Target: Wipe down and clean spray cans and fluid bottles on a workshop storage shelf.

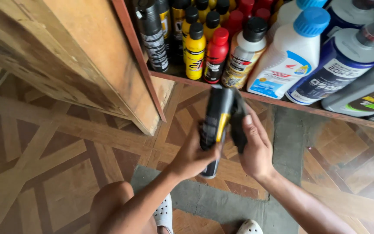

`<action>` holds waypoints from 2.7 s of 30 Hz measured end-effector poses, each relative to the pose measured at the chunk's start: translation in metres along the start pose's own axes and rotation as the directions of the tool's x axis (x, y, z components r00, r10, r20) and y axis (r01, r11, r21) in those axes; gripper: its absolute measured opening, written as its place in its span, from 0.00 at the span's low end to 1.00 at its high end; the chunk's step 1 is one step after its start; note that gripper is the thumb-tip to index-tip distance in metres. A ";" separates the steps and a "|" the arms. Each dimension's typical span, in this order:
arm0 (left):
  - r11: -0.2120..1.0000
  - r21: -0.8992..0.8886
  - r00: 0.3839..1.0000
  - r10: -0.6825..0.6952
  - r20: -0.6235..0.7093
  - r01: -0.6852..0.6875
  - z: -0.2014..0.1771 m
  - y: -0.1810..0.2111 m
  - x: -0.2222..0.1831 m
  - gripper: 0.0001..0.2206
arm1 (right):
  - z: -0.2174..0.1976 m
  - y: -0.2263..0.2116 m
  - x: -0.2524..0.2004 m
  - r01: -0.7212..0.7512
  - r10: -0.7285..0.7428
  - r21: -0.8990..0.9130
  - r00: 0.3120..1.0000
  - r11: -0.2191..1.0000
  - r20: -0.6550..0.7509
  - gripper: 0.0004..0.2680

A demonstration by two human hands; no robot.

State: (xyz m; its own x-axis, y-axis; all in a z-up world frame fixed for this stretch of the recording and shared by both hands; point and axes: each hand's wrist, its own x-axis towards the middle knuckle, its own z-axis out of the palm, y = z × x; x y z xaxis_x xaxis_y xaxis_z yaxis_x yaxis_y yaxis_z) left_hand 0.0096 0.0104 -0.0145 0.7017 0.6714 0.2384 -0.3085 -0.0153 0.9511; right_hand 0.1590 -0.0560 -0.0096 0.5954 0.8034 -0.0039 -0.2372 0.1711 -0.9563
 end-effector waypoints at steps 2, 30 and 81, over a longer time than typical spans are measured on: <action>0.997 -0.002 0.987 -0.076 0.140 0.078 0.005 -0.009 -0.005 0.22 | -0.015 0.016 0.015 0.072 -0.178 0.287 0.915 0.955 0.363 0.22; 0.667 0.706 0.969 0.208 0.130 -0.238 0.020 0.008 -0.017 0.29 | -0.020 -0.042 0.029 0.876 -0.543 -0.458 0.460 0.150 0.703 0.27; 0.991 -0.121 0.996 -0.055 0.073 0.063 -0.002 0.032 0.003 0.28 | -0.002 -0.013 -0.011 0.500 -0.271 -0.407 0.821 0.764 0.502 0.13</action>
State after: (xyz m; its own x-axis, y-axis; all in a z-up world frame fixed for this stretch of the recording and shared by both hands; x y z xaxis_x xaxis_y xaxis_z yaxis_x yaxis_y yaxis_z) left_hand 0.0007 0.0133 0.0168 0.7623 0.6157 0.1996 -0.3388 0.1168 0.9336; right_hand 0.1570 -0.0682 0.0026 0.1679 0.8999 0.4025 0.4287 0.3010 -0.8518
